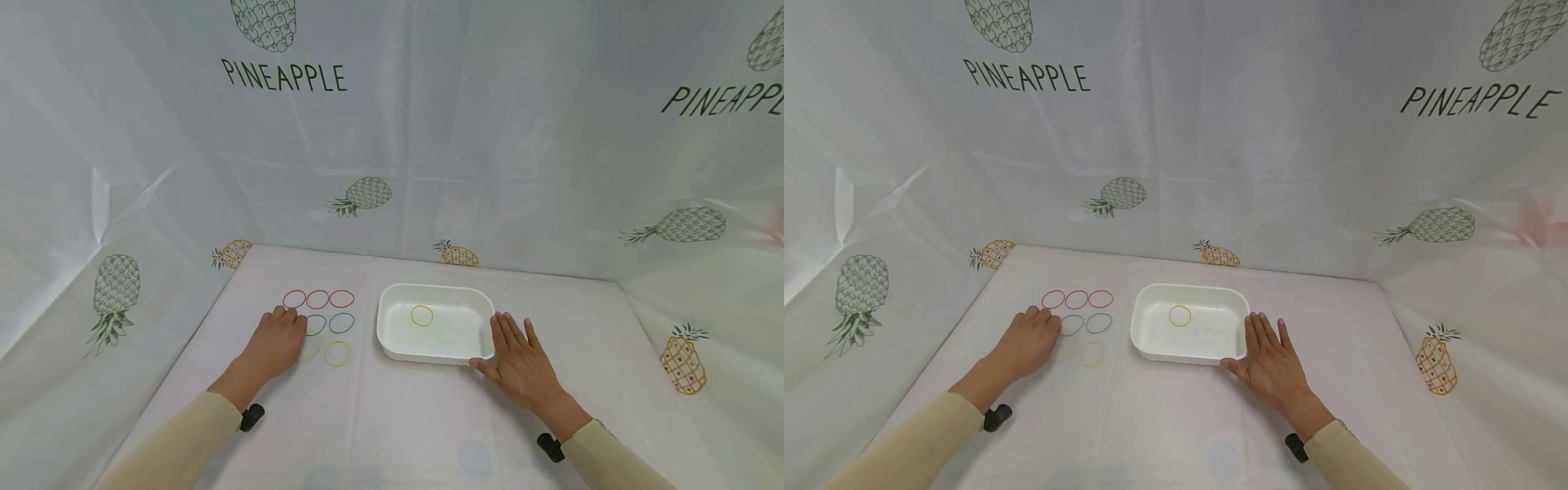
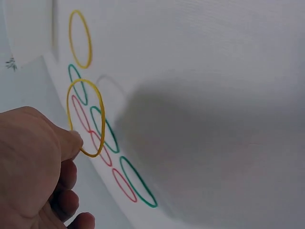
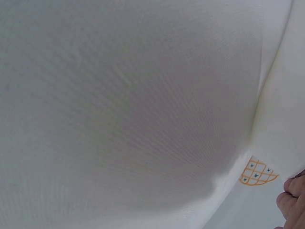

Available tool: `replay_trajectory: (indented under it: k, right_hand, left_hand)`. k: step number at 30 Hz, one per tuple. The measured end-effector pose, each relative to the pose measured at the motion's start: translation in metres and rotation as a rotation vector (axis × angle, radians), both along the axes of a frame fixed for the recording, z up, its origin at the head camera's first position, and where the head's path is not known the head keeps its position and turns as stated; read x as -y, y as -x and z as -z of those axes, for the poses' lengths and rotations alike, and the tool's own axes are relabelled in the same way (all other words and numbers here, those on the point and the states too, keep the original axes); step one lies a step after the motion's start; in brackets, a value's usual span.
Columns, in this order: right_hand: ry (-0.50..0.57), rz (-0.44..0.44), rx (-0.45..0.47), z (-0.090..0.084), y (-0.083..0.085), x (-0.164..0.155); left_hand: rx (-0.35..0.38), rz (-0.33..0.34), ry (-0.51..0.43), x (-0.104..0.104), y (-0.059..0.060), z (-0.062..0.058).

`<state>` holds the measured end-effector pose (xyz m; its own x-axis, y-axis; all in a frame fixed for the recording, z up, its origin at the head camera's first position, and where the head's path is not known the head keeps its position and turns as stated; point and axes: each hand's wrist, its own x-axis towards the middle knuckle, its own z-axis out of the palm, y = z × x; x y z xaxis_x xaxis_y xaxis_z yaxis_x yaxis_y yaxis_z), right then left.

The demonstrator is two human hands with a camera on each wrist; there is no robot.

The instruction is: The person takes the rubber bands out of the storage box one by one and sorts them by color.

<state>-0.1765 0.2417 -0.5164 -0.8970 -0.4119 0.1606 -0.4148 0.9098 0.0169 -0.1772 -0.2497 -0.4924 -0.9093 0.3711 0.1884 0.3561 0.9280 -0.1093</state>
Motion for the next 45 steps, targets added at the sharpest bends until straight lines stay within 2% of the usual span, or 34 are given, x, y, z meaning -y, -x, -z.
replay_trajectory:
  k: [5, 17, 25, 34, 45]
  right_hand:
    - [0.001, 0.001, -0.005, 0.001, 0.001, 0.0]
    - [0.002, 0.001, 0.0, 0.002, 0.001, -0.001]
    - [0.0, 0.0, -0.003, 0.002, 0.001, 0.0]
    - [0.007, -0.002, -0.002, 0.002, 0.001, -0.001]
    - [-0.001, -0.001, -0.01, 0.003, 0.002, -0.001]
  left_hand:
    - [-0.021, 0.016, 0.02, 0.006, -0.005, 0.009]
    - [0.018, 0.016, 0.031, 0.011, -0.01, 0.02]
    - [0.052, 0.001, 0.003, 0.006, -0.008, 0.023]
    - [0.058, -0.012, 0.007, 0.004, -0.005, 0.027]
    - [0.06, -0.012, 0.008, 0.001, -0.005, 0.024]
